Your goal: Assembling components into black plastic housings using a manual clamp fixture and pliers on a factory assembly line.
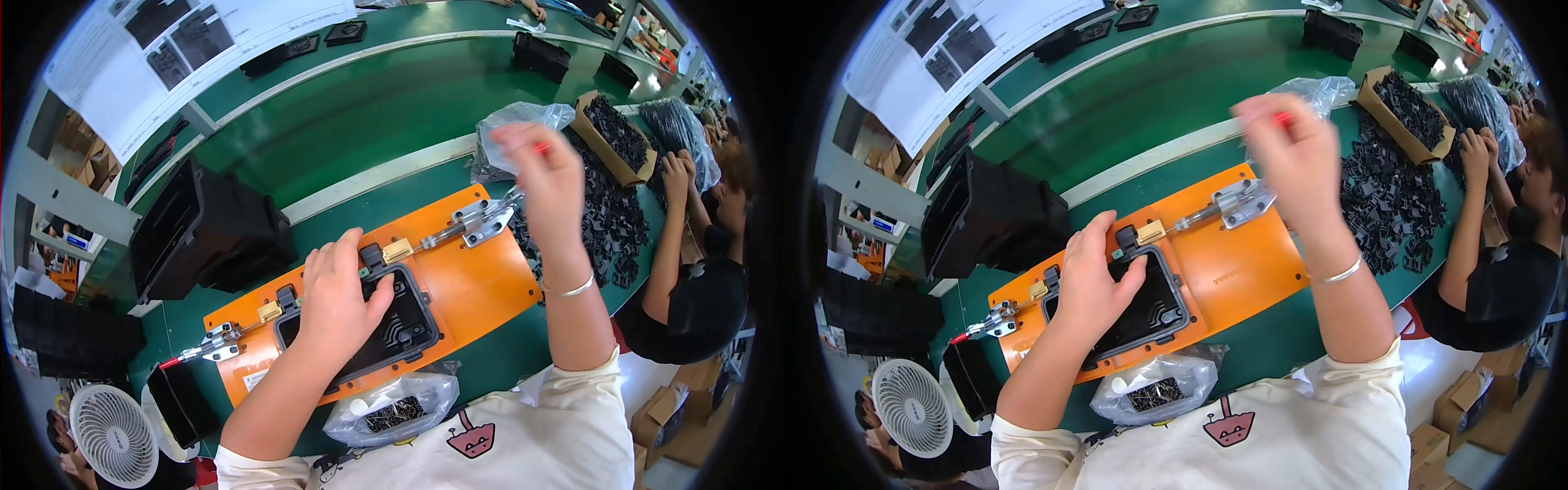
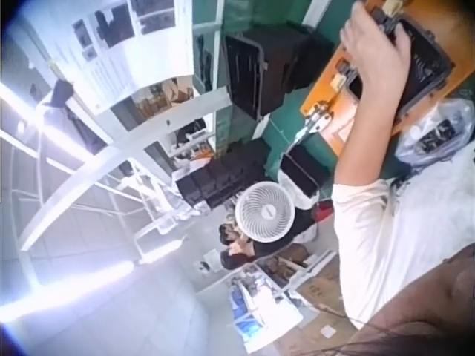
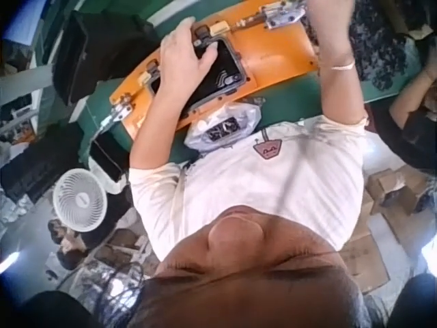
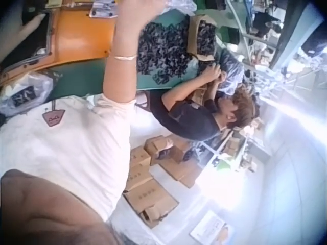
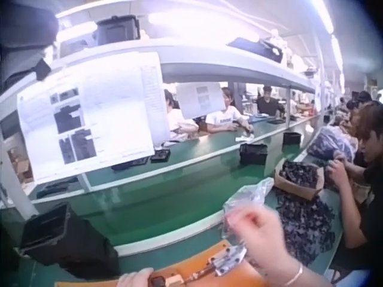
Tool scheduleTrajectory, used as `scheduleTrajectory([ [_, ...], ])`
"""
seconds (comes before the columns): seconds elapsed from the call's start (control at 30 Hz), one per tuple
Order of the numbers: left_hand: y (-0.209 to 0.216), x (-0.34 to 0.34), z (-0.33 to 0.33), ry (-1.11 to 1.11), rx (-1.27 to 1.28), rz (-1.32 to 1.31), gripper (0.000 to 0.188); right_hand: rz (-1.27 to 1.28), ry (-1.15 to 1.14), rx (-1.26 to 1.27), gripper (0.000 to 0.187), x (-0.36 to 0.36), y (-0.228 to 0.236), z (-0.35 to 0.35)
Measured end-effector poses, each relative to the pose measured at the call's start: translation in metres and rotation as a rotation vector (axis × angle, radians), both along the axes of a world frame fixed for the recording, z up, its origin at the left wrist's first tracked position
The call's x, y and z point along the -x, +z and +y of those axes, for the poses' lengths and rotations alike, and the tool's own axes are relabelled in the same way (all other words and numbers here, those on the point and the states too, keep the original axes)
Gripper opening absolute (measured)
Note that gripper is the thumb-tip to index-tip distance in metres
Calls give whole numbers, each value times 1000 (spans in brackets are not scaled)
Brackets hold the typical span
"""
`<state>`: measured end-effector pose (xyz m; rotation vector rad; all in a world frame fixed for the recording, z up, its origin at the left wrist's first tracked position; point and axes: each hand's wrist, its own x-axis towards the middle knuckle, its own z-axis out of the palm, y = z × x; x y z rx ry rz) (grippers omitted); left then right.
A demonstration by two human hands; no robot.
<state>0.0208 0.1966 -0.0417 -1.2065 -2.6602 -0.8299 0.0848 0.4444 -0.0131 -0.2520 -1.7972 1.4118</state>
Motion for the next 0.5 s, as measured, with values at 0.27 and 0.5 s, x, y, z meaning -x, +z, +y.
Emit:
scheduleTrajectory([
  [0.27,-3,0,0,-19,-28,13,57,-243,168,-872,18,6,-25,-46],
  [0.5,-1,-1,-4,-36,2,130,64,22,48,-537,17,7,-23,-16],
])
